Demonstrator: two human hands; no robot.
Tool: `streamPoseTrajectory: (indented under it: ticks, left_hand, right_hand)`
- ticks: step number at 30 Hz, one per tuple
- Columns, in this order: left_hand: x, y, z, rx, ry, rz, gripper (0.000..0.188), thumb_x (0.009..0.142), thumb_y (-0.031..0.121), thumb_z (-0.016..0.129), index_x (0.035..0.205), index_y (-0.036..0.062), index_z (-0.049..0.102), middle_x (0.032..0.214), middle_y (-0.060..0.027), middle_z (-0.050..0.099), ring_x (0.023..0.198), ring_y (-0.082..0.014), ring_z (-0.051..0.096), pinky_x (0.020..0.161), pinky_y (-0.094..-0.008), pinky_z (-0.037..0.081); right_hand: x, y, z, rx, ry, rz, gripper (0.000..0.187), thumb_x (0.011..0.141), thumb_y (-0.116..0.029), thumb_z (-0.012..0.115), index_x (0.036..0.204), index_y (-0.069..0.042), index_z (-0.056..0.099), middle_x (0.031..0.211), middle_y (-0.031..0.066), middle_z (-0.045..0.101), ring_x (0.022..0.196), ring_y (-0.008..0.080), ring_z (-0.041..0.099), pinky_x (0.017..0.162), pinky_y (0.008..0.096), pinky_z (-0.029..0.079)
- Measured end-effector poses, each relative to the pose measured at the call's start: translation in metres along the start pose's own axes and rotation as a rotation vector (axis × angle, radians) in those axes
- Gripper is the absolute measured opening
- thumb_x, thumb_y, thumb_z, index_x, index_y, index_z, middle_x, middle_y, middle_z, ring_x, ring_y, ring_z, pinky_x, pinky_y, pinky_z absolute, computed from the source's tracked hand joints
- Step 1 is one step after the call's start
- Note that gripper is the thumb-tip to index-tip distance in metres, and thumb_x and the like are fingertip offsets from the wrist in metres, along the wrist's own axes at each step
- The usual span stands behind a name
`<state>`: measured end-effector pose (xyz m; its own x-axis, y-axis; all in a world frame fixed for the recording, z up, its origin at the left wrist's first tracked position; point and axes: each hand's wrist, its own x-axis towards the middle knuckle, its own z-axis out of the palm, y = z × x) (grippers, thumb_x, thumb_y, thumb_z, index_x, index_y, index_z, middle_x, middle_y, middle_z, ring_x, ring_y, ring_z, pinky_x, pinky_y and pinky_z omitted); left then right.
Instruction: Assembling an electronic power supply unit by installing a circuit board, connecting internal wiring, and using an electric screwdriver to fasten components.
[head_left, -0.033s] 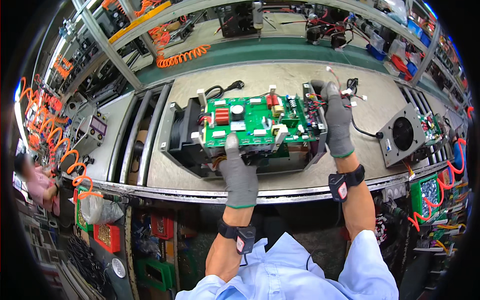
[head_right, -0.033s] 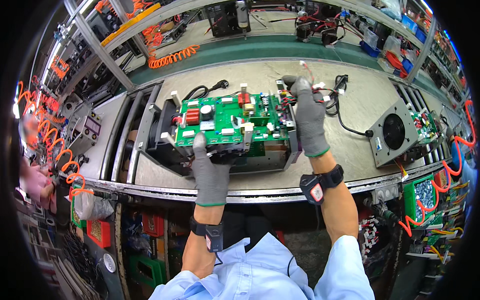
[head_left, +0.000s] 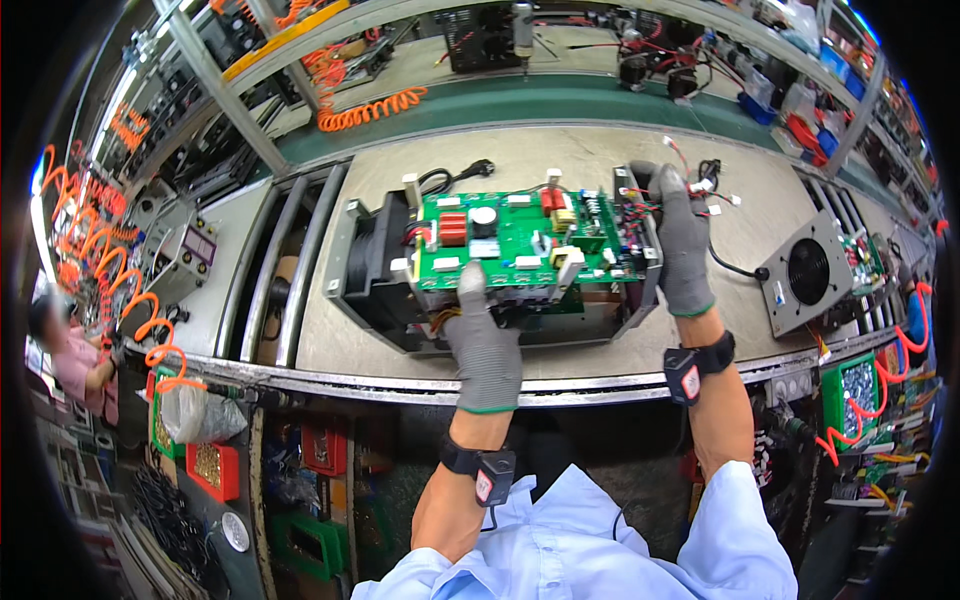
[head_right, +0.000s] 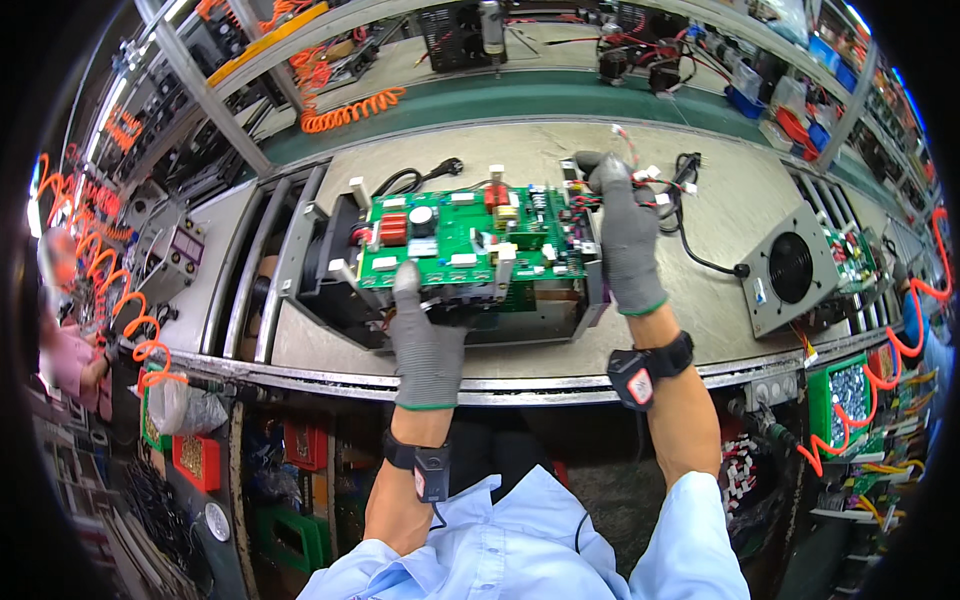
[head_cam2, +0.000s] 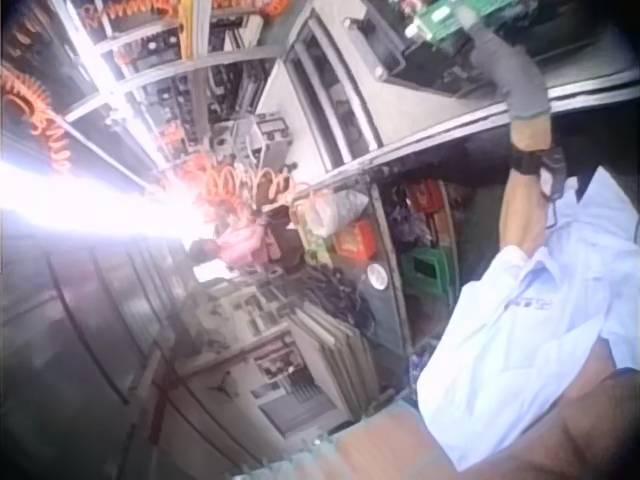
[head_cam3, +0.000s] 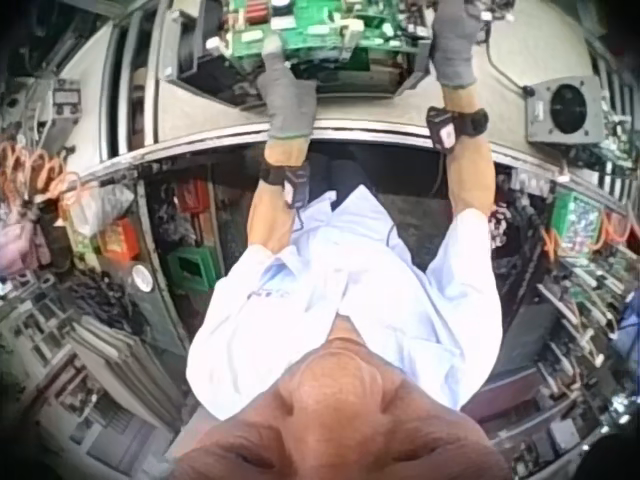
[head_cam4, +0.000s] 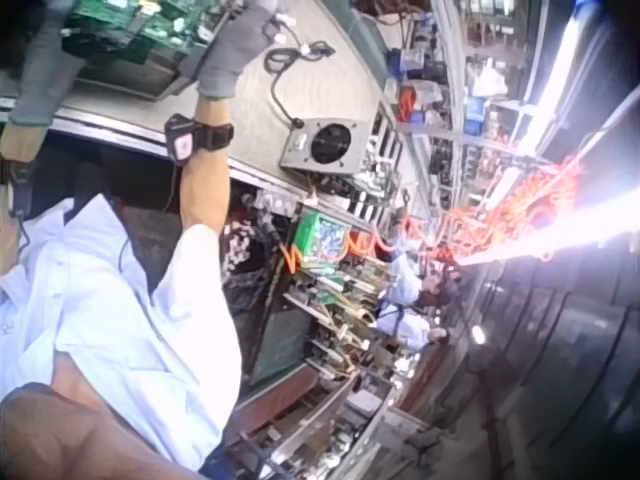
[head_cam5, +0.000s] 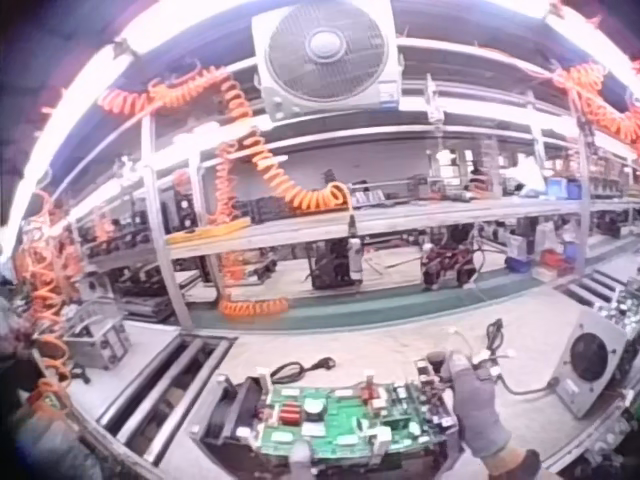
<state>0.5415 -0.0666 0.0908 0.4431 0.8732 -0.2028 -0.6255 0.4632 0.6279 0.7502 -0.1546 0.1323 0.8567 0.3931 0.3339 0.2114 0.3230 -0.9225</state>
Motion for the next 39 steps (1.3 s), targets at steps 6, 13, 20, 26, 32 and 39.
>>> streamPoseTrajectory:
  ticks: [6, 13, 20, 26, 32, 39]
  left_hand:
    - [0.007, -0.009, 0.001, 0.05, 0.082, 0.138, 0.074, 0.086, 0.037, 0.08, 0.135, -0.0056, 0.044, 0.127, -0.0115, 0.056, 0.11, -0.0186, 0.058, 0.093, -0.033, 0.05]
    - [0.019, -0.023, -0.006, 0.147, 0.26, 0.036, 0.074, 0.08, 0.049, 0.082, 0.129, 0.0068, 0.045, 0.119, -0.0093, 0.058, 0.103, -0.0204, 0.06, 0.085, -0.0461, 0.049]
    - [0.006, -0.013, -0.022, 0.283, 0.154, 0.0, 0.071, 0.082, 0.051, 0.08, 0.124, 0.0025, 0.049, 0.112, -0.0058, 0.059, 0.097, -0.0151, 0.06, 0.077, -0.0324, 0.052]
    - [-0.038, 0.034, -0.119, 1.025, -0.125, -0.032, 0.047, 0.091, 0.017, 0.067, 0.132, -0.0022, 0.056, 0.109, -0.0122, 0.067, 0.087, -0.0171, 0.066, 0.079, -0.0318, 0.056]
    - [0.016, 0.037, -0.144, 1.666, 0.081, 0.495, 0.024, 0.085, 0.021, 0.064, 0.094, -0.0009, 0.067, 0.087, -0.0245, 0.068, 0.082, -0.0411, 0.067, 0.072, -0.0494, 0.053]
    - [0.035, 0.023, -0.155, 1.761, 0.143, 0.702, 0.02, 0.079, 0.024, 0.066, 0.073, 0.0048, 0.069, 0.068, -0.02, 0.066, 0.066, -0.0437, 0.066, 0.061, -0.0533, 0.052]
  right_hand:
    - [-0.047, -0.093, 0.007, -1.254, -0.049, -0.534, 0.07, 0.075, -0.031, 0.081, 0.131, 0.001, 0.053, 0.136, 0.0263, 0.053, 0.12, 0.0395, 0.054, 0.1, 0.0466, 0.044]
    - [-0.054, -0.114, 0.091, -1.054, -0.574, -0.805, 0.068, 0.084, -0.043, 0.073, 0.132, 0.002, 0.055, 0.135, 0.0251, 0.056, 0.13, 0.0391, 0.051, 0.109, 0.0447, 0.039]
    - [-0.01, -0.056, 0.15, -1.206, -1.019, -0.07, 0.085, 0.086, -0.07, 0.057, 0.132, 0.001, 0.056, 0.123, 0.0274, 0.063, 0.116, 0.0398, 0.062, 0.099, 0.044, 0.047]
    - [-0.012, -0.054, 0.139, -1.177, -1.013, -0.232, 0.098, 0.069, -0.069, 0.074, 0.135, 0.0, 0.053, 0.125, 0.027, 0.062, 0.117, 0.0394, 0.061, 0.1, 0.044, 0.046]
    - [-0.016, -0.055, 0.129, -1.188, -1.073, -0.364, 0.11, 0.06, -0.065, 0.079, 0.142, -0.001, 0.044, 0.128, 0.0258, 0.058, 0.121, 0.0411, 0.056, 0.105, 0.0449, 0.043]
    - [-0.022, -0.056, 0.133, -1.144, -1.1, -0.424, 0.091, 0.061, -0.046, 0.077, 0.133, 0.002, 0.05, 0.124, 0.0253, 0.058, 0.115, 0.04, 0.057, 0.101, 0.044, 0.045]
